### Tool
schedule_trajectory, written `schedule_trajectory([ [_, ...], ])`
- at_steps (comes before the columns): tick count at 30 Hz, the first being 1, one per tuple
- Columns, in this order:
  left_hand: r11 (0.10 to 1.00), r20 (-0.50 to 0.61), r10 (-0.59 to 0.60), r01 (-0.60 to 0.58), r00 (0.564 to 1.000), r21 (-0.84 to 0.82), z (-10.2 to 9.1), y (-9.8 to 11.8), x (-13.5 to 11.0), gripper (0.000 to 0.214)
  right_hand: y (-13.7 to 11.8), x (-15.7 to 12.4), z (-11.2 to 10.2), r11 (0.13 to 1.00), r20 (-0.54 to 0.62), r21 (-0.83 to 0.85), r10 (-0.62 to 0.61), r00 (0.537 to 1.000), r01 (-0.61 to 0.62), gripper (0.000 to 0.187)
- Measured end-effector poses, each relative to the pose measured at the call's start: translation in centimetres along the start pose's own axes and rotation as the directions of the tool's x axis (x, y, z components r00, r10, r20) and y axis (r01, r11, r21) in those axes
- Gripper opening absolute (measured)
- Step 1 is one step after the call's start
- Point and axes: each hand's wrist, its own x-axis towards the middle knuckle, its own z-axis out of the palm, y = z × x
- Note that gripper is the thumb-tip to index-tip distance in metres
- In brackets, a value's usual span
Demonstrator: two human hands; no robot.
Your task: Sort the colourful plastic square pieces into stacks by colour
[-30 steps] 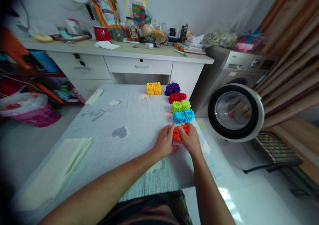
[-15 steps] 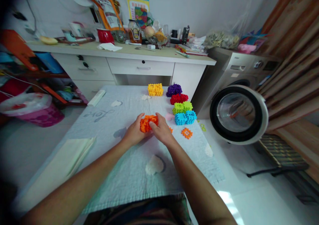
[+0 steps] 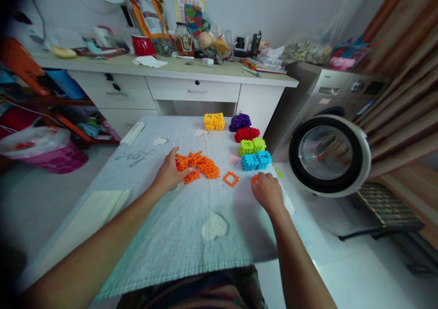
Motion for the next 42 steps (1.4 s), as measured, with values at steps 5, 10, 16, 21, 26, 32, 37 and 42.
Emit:
schedule_trajectory([
  [5,0.968,0.022,0.207,-0.208,0.978,0.137,1.5,1.1,-0.5,0.086,-0.8,-0.5,1.0,1.000,0.098,0.008,0.028,0.995,-0.029,0.037],
  [10,0.867,0.256,0.336,-0.404,0.906,0.292,2.3,3.0,-0.8,0.067,-4.6,0.5,0.8,0.998,0.181,0.031,-0.063,0.981,0.059,0.034],
  [16,0.833,0.289,0.356,-0.442,0.889,0.332,2.9,3.8,0.2,0.070,-6.1,0.5,0.6,0.999,0.078,-0.019,-0.038,0.996,0.040,0.040],
  [21,0.819,0.245,0.398,-0.463,0.884,0.338,2.9,3.6,1.0,0.051,-4.2,-0.3,0.8,0.999,0.132,-0.047,0.019,0.991,-0.013,0.037],
  [26,0.905,0.138,0.298,-0.325,0.945,0.274,3.0,2.0,2.6,0.035,-5.5,0.3,0.6,0.993,0.161,0.031,-0.119,0.980,0.116,0.033],
  [32,0.969,0.020,0.244,-0.244,0.970,0.027,1.8,-0.3,2.9,0.026,-11.8,2.5,1.5,0.918,0.064,0.268,-0.319,0.945,0.292,0.029],
  [37,0.985,-0.239,0.126,-0.150,0.963,-0.085,0.5,-1.9,2.4,0.040,-13.6,2.9,1.5,0.604,-0.240,0.565,-0.532,0.812,0.562,0.048],
  [42,0.991,-0.292,0.131,-0.134,0.947,0.010,0.0,-1.7,1.8,0.050,-6.4,5.2,-0.3,0.705,-0.495,0.551,-0.154,0.855,0.446,0.029],
])
